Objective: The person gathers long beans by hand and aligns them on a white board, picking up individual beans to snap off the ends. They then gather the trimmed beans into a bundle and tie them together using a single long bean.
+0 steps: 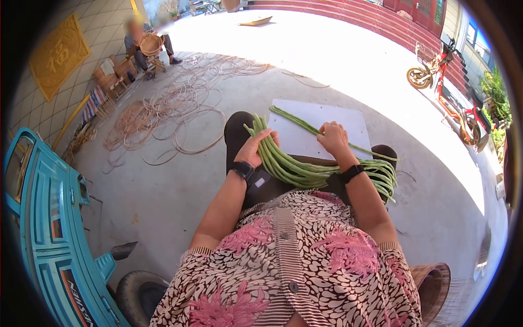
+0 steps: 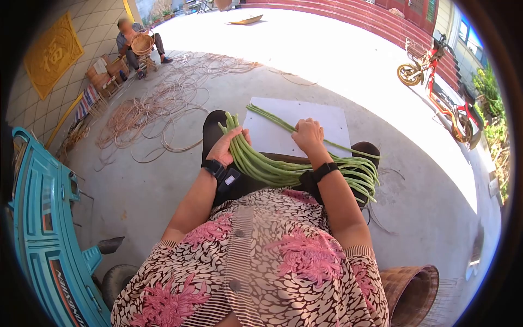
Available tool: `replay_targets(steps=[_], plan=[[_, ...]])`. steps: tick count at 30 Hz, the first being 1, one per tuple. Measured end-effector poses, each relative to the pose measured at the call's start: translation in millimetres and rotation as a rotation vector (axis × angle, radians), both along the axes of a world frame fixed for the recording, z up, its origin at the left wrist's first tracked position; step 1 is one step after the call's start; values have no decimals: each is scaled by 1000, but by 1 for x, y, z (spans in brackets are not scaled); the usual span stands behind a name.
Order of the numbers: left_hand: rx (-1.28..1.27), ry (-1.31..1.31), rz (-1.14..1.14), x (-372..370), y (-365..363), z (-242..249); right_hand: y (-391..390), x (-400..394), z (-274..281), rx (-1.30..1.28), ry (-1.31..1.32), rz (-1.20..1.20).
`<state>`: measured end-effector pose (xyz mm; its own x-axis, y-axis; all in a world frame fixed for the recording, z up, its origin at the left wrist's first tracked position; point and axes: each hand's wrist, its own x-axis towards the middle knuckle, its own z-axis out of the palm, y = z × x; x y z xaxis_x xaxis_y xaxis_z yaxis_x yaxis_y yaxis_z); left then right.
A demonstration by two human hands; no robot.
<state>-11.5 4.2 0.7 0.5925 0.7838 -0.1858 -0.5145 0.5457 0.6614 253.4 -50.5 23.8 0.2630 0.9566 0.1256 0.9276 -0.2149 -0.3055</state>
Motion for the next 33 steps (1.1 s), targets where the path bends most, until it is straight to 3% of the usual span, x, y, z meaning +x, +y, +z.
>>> replay_targets(steps=[5, 11, 14, 18, 21, 24, 28, 33], plan=[[9, 9, 11, 1, -1, 3, -3, -9, 14, -105, 131, 6], [10, -24, 34, 1, -3, 1, -15, -16, 13, -78, 99, 79], [29, -67, 6, 2, -4, 2, -21, -21, 18, -40, 413, 66], [27, -69, -20, 3, -2, 1, -34, -33, 25, 84, 956, 296], [56, -132, -7, 2, -1, -5, -49, -37, 28, -112, 951, 475], [42, -134, -69, 0, -1, -2, -60, -38, 26, -195, 989, 491], [57, -86, -21, 0, -4, 3, -65, -37, 24, -186, 1031, 453], [23, -113, 39, -2, -5, 2, -64, -40, 19, 1, 1128, 390]])
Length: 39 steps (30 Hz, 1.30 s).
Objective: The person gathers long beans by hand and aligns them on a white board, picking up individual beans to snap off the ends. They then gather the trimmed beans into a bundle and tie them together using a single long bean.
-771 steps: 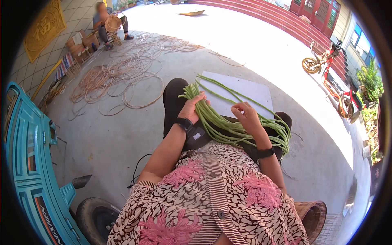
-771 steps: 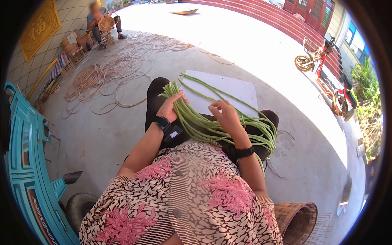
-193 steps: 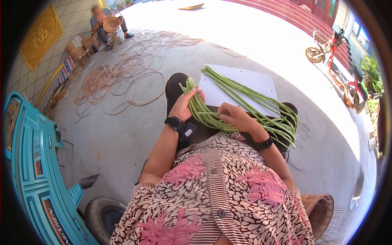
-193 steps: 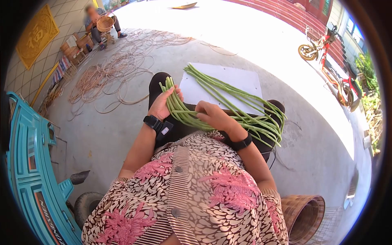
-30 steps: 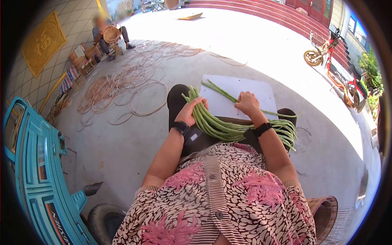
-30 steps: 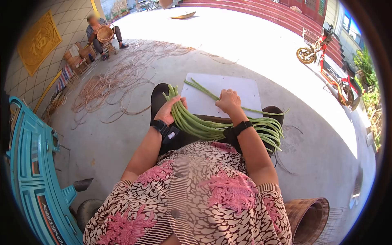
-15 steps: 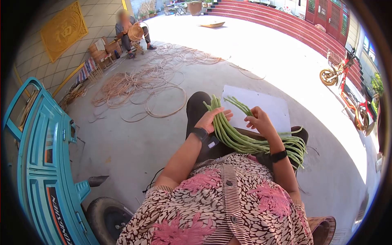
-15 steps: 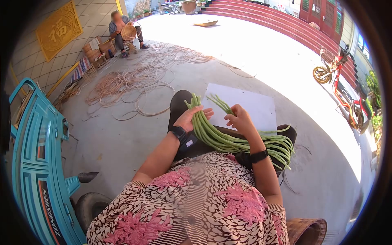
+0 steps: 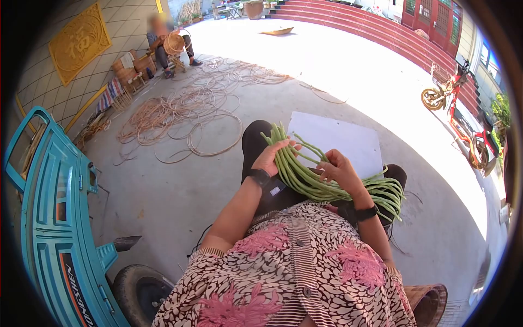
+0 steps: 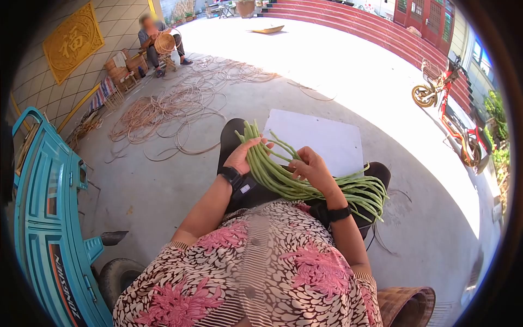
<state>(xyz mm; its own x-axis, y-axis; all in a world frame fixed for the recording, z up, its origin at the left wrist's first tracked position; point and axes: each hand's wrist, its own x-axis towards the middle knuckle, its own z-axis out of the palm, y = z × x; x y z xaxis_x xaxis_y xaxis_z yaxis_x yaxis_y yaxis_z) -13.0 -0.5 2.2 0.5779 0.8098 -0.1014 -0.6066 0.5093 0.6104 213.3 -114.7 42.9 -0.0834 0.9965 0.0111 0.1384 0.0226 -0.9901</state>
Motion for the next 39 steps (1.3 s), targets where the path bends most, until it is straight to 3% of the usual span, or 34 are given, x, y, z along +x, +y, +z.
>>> replay_targets(steps=[7, 10, 13, 23, 32, 36, 38, 39], plan=[[-32, -51, -95, -1, 0, 4, 3, -13, 6, 144, 143, -154], [3, -69, -119, -1, 2, 3, 6, -15, 2, 108, 174, -55], [47, -83, -91, -1, -1, 3, 2, -19, 1, 81, -31, 125], [43, -2, -4, 0, -12, 16, -6, -18, -3, -49, -75, 176], [95, -9, -17, -1, -7, 9, -10, -21, 4, -69, -132, 132], [15, -66, -108, -5, 1, 2, -9, -22, 2, 24, -244, 95], [59, -10, -40, -4, 0, 0, -10, -20, 5, 27, -331, 49], [87, 18, -10, -4, -2, 2, -8, -18, 2, 157, -419, 9]])
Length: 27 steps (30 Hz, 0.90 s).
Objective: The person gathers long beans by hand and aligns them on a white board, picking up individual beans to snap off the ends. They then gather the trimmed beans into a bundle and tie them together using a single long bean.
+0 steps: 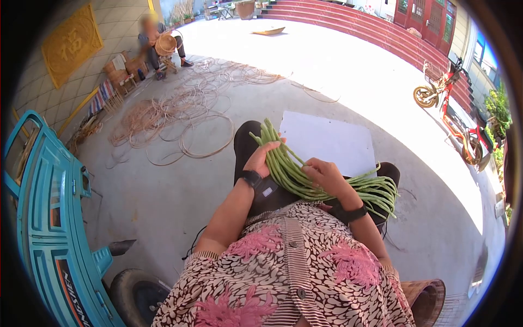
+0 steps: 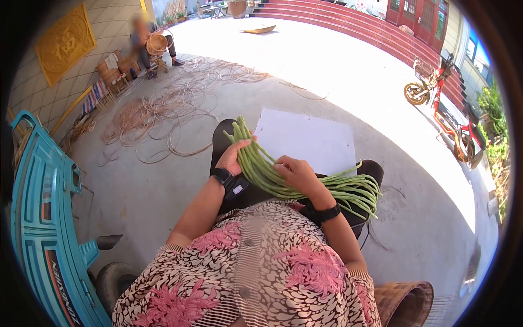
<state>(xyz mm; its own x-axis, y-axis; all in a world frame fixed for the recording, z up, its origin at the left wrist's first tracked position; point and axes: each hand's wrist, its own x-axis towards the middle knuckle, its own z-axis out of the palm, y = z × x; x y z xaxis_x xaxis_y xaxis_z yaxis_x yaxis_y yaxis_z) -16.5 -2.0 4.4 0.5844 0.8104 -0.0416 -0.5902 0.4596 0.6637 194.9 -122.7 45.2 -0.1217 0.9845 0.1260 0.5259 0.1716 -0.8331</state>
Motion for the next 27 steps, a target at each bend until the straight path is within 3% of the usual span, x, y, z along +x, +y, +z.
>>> replay_targets(steps=[2, 3, 6, 10, 15, 17, 22, 23, 27], plan=[[1, -56, 4, 1, -3, 5, 4, 5, -7, 276, -171, -46], [3, -83, 3, 2, -6, 7, 0, 3, 5, 152, -173, -112], [53, -150, -28, 8, -15, 26, 1, 9, 5, 312, -51, -103], [241, -190, -120, 20, -29, 66, -2, 7, 6, 56, 297, 173], [495, -161, -246, 34, -55, 131, -9, 17, 30, -421, 311, 374], [571, -178, -252, 39, -56, 147, -11, 26, 25, -445, 440, 450], [416, -121, -101, 54, -34, 154, -25, 47, 8, -447, 581, 496], [347, -107, -62, 58, -26, 148, -32, 51, 10, -505, 671, 527], [96, -56, 20, 67, 22, 98, -46, 75, 9, -596, 578, 464]])
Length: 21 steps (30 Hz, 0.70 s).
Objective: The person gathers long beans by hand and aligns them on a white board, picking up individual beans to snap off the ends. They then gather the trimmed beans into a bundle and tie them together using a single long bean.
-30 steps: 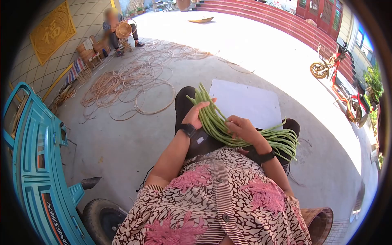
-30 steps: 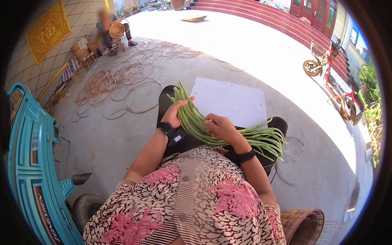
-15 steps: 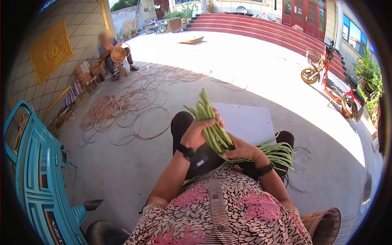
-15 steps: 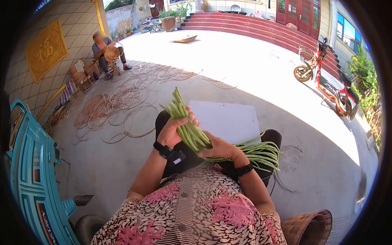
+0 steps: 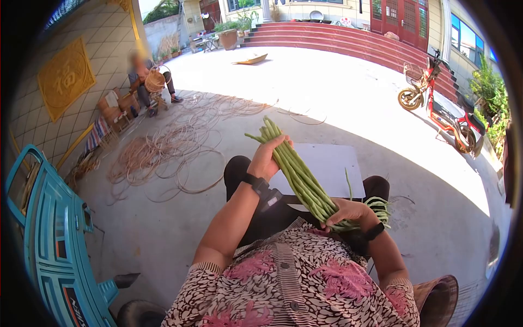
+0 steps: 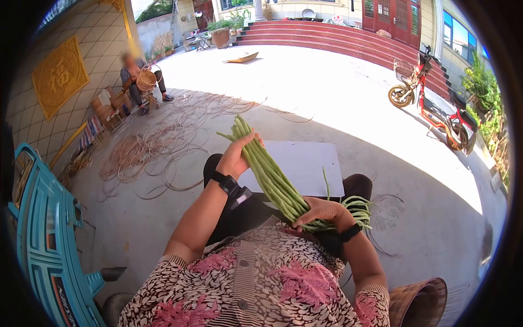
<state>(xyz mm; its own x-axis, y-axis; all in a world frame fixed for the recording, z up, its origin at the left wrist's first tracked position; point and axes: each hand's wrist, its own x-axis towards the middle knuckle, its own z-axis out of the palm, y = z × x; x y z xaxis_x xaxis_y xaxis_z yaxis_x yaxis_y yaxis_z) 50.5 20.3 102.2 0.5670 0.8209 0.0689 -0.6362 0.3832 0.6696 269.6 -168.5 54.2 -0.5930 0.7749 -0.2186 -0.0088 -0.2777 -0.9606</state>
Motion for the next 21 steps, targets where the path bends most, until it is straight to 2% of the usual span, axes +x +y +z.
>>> replay_targets(steps=[3, 4, 7, 10, 13, 16, 17, 18, 19, 20, 21], plan=[[-176, 47, 33, 10, 24, -45, -6, 14, 23, 24, -158, 50], [-246, 13, 61, 14, 27, -55, -9, 20, 28, 67, -219, -19], [-374, -84, 74, 26, 39, -85, -10, 39, 80, 191, -669, -64], [-333, -145, 66, 32, 41, -92, -10, 57, 115, 197, -897, -67], [-448, -136, 147, 36, 52, -92, -9, 102, 112, 449, -1097, -71], [-378, 22, 219, 25, 72, -118, -25, 123, 122, 277, -1228, -256], [-356, 86, 253, 21, 81, -130, -29, 134, 111, 308, -1348, -323], [-328, 87, 167, 13, 102, -158, -33, 144, 94, 342, -1471, -392], [-303, 104, 160, 9, 98, -150, -37, 142, 88, 378, -1596, -462], [-280, 122, 156, 6, 93, -143, -41, 139, 81, 386, -1626, -420], [-261, 145, 153, 4, 87, -139, -42, 130, 79, 437, -1540, -481]])
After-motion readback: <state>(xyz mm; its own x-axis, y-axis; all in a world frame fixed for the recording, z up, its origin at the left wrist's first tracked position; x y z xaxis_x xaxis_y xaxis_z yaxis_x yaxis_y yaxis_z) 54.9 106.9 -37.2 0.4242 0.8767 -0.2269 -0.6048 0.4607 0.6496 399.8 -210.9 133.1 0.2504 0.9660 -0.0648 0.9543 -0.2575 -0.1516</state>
